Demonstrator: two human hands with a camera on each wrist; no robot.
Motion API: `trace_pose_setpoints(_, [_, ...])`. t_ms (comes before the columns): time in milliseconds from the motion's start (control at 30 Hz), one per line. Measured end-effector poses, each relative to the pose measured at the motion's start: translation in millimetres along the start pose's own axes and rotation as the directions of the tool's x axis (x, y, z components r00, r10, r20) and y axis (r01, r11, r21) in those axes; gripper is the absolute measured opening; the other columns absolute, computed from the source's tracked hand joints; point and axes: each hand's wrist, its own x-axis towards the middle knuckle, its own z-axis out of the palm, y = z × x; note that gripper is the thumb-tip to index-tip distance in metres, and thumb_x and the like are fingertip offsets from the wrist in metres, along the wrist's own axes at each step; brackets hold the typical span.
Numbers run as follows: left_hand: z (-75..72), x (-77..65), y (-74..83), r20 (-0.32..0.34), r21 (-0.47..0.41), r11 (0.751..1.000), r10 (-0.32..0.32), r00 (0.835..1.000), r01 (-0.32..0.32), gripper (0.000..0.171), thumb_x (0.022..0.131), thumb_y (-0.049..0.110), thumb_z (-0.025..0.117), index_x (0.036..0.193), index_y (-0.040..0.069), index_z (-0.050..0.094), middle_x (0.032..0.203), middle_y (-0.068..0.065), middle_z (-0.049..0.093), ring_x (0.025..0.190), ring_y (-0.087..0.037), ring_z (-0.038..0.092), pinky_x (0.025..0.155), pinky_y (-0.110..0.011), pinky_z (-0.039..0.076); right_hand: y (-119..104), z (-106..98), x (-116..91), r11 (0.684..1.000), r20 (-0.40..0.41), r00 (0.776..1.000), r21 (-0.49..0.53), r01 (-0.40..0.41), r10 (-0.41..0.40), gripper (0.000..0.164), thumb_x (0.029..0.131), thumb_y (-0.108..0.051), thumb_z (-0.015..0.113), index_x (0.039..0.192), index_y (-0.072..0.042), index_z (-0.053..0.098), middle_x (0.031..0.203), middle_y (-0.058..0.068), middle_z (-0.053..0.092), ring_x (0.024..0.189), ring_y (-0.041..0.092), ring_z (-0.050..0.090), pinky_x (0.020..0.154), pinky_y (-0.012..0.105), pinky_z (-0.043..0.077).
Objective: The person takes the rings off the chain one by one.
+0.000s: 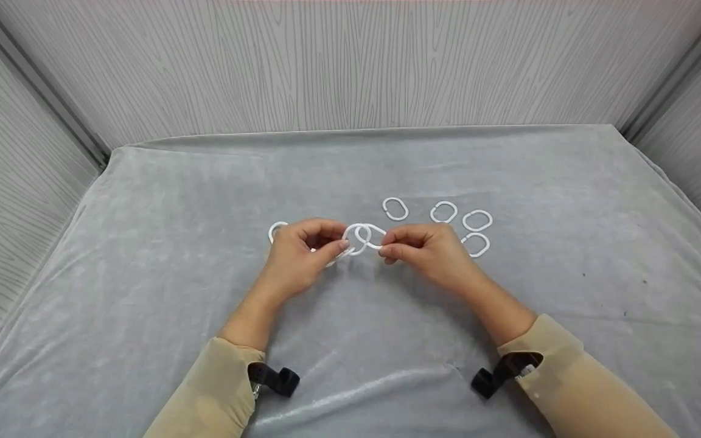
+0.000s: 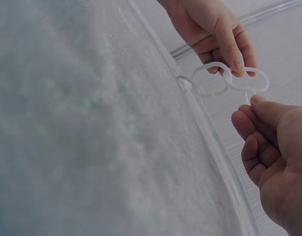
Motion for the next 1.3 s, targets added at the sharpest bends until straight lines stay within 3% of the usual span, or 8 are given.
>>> trace_pose_setpoints(400, [0.0, -0.3, -0.4, -0.010, 0.023, 1.000, -0.014, 1.000, 0.015, 0.015, 0.092, -0.001, 0.079, 0.107, -0.002, 0.079, 0.094, -0.008, 0.078, 0.080, -0.014, 0.068, 0.073, -0.023, 0.054, 0.6, -5.6, 1.7, 0.997, -0.022, 1.000, -0.078, 0.005, -0.006, 0.005, 0.094, -0.009, 0.081, 0.097, -0.005, 0.081, 0.081, 0.006, 0.076, 0.079, 0.017, 0.071, 0.075, 0.026, 0.055])
trace_pose_setpoints(667, [-1.4, 2.2, -0.3, -0.019, 0.022, 1.000, -0.002, 1.000, 0.002, 0.016, 0.091, -0.003, 0.078, 0.106, -0.006, 0.078, 0.092, -0.010, 0.078, 0.079, -0.014, 0.068, 0.072, -0.021, 0.054, -1.1, -25.4, 4.6, 0.989, -0.019, 1.000, -0.147, 0.008, -0.010, 0.003, 0.094, -0.006, 0.080, 0.097, -0.006, 0.081, 0.084, 0.009, 0.077, 0.082, 0.017, 0.072, 0.077, 0.023, 0.055])
trace_pose_setpoints(1000, [-1.1, 1.0, -1.4, -0.037, 0.008, 1.000, -0.020, 0.999, 0.021, 0.015, 0.090, -0.003, 0.079, 0.105, -0.005, 0.079, 0.093, -0.012, 0.077, 0.079, -0.015, 0.068, 0.072, -0.021, 0.054, 2.0, -53.3, 6.7, 0.981, -0.005, 0.999, -0.188, -0.053, 0.053, 0.006, 0.095, -0.006, 0.080, 0.100, -0.006, 0.081, 0.088, 0.009, 0.077, 0.083, 0.017, 0.073, 0.072, 0.024, 0.054])
trace_pose_setpoints(1300, [-1.1, 0.7, -0.8, -0.035, 0.014, 1.000, -0.016, 0.999, 0.017, 0.015, 0.090, -0.003, 0.079, 0.105, -0.003, 0.079, 0.093, -0.011, 0.077, 0.079, -0.016, 0.068, 0.072, -0.022, 0.054, 12.8, -54.9, 7.0, 0.962, 0.050, 0.995, -0.265, -0.071, 0.087, 0.007, 0.093, -0.009, 0.082, 0.098, -0.004, 0.080, 0.083, 0.009, 0.077, 0.078, 0.018, 0.070, 0.067, 0.020, 0.051])
